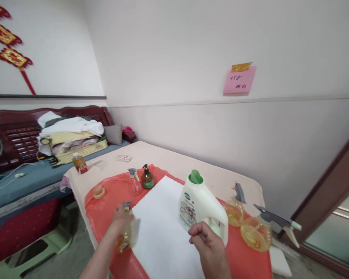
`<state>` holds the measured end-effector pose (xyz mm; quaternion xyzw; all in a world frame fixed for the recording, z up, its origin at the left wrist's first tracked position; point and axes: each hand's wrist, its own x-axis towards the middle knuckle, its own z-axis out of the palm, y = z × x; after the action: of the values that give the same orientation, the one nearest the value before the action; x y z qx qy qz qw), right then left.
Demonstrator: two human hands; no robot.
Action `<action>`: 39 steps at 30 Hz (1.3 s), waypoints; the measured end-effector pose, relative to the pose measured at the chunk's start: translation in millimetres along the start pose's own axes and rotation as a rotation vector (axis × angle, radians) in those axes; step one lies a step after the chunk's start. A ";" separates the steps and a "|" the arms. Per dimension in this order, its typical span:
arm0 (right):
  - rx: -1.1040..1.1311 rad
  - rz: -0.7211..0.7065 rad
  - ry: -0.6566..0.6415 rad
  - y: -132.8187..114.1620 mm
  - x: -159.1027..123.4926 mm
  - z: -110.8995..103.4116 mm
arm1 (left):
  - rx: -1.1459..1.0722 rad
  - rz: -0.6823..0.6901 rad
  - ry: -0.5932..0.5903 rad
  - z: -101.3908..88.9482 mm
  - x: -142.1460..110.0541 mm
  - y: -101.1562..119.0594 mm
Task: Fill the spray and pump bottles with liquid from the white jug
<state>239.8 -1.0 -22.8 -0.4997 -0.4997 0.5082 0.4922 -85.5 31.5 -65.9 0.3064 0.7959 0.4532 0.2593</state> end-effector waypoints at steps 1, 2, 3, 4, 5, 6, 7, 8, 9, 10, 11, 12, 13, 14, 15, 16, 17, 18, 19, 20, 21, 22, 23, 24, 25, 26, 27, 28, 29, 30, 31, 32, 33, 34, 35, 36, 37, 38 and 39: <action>0.012 0.009 -0.013 0.8 -1.5 2.5 | -0.026 -0.015 -0.013 -0.8 -1.4 3.1; 0.027 0.022 -0.032 1.5 -3.5 6.1 | -0.070 -0.032 -0.026 -1.5 -3.6 7.9; 0.045 0.038 -0.055 1.9 -5.9 10.6 | -0.127 -0.045 -0.043 -1.9 -7.0 14.2; 0.069 0.059 -0.080 2.2 -8.8 16.0 | -0.184 -0.046 -0.069 -1.7 -12.2 21.7; 0.098 0.088 -0.104 2.2 -11.9 22.3 | -0.242 -0.038 -0.100 -0.8 -19.3 30.0; 0.131 0.121 -0.119 2.3 -15.4 29.2 | -0.313 -0.025 -0.145 0.9 -28.5 38.4; 0.162 0.157 -0.125 2.6 -18.8 36.5 | -0.388 -0.008 -0.196 3.5 -39.6 46.6; 0.216 0.202 -0.129 3.2 -22.2 43.8 | -0.483 0.009 -0.266 7.0 -52.2 54.1; 0.301 0.255 -0.146 4.3 -25.4 50.7 | -0.655 0.015 -0.385 11.0 -65.6 60.7; 0.427 0.321 -0.192 5.8 -28.1 57.0 | -0.793 -0.005 -0.475 15.4 -79.1 66.3; 0.568 0.390 -0.260 7.6 -30.3 62.1 | -0.889 -0.016 -0.555 19.7 -91.9 70.9; 0.706 0.450 -0.340 9.4 -32.1 65.9 | -0.956 -0.020 -0.613 23.6 -103.4 74.6; 0.815 0.493 -0.416 10.7 -33.4 68.2 | -0.988 -0.013 -0.659 26.7 -113.0 77.5; 0.877 0.512 -0.483 11.2 -34.5 68.9 | -1.005 -0.003 -0.703 28.8 -120.3 79.8; 0.884 0.501 -0.530 10.5 -35.4 68.3 | -1.018 0.007 -0.736 29.8 -125.4 81.6; 0.867 0.466 -0.568 8.3 -36.3 66.6 | -1.031 0.009 -0.764 29.5 -128.2 82.9; 0.841 0.420 -0.603 4.8 -37.2 64.2 | -1.049 -0.001 -0.784 28.1 -129.3 83.9; 0.816 0.374 -0.645 0.2 -38.2 61.7 | -1.072 -0.024 -0.794 26.0 -128.8 84.4; 0.790 0.331 -0.688 -4.9 -39.1 59.6 | -1.093 -0.060 -0.804 23.5 -127.5 84.4; 0.763 0.292 -0.725 -9.7 -39.9 58.3 | -1.103 -0.102 -0.810 21.1 -125.8 84.0; 0.725 0.251 -0.760 -13.3 -40.4 58.0 | -1.099 -0.138 -0.805 19.1 -124.0 83.3; 0.671 0.211 -0.787 -15.2 -40.7 58.8 | -1.079 -0.159 -0.783 18.0 -122.6 82.4; 0.579 0.169 -0.787 -14.8 -40.8 60.7 | -1.038 -0.161 -0.746 17.9 -121.6 81.5; 0.434 0.123 -0.737 -12.0 -40.6 63.4 | -0.978 -0.141 -0.692 18.6 -121.3 80.7; 0.237 0.074 -0.634 -7.4 -40.4 66.4 | -0.910 -0.105 -0.628 20.1 -121.4 80.1; 0.014 0.023 -0.490 -1.5 -39.9 69.2 | -0.844 -0.059 -0.567 21.8 -122.0 79.8; -0.202 -0.023 -0.335 4.5 -39.4 71.3 | -0.789 -0.012 -0.519 23.5 -122.8 79.8; -0.368 -0.052 -0.214 9.7 -38.6 72.2 | -0.748 0.032 -0.486 24.8 -123.6 80.0; -0.451 -0.070 -0.164 12.9 -37.6 71.5 | -0.722 0.070 -0.466 25.3 -124.3 80.4; -0.433 -0.075 -0.193 13.5 -36.3 69.1 | -0.710 0.096 -0.457 24.9 -124.6 80.9; -0.331 -0.068 -0.282 11.2 -35.0 65.4 | -0.714 0.109 -0.461 23.8 -124.7 81.3; -0.178 -0.046 -0.386 6.2 -33.9 60.6 | -0.739 0.106 -0.482 22.2 -124.5 81.6; -0.010 -0.014 -0.483 -0.8 -33.1 55.4 | -0.786 0.085 -0.519 20.3 -124.3 81.9; 0.138 0.026 -0.548 -8.9 -32.9 50.6 | -0.852 0.047 -0.572 18.5 -124.3 82.2; 0.252 0.074 -0.587 -16.8 -33.4 46.7 | -0.924 -0.002 -0.635 17.1 -124.7 82.4; 0.334 0.123 -0.617 -23.6 -34.5 44.2 | -0.990 -0.051 -0.699 16.2 -125.6 82.7; 0.399 0.160 -0.639 -28.5 -36.0 43.3 | -1.035 -0.087 -0.755 15.8 -127.1 83.0; 0.455 0.179 -0.661 -31.0 -37.8 44.0 | -1.054 -0.104 -0.796 16.0 -128.9 83.4; 0.509 0.183 -0.682 -31.1 -39.4 45.9 | -1.052 -0.102 -0.822 16.4 -130.9 83.8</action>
<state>194.6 -40.6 9.0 -0.2083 -0.4460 0.7928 0.3594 35.7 -20.3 18.1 0.2488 0.3192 0.6145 0.6772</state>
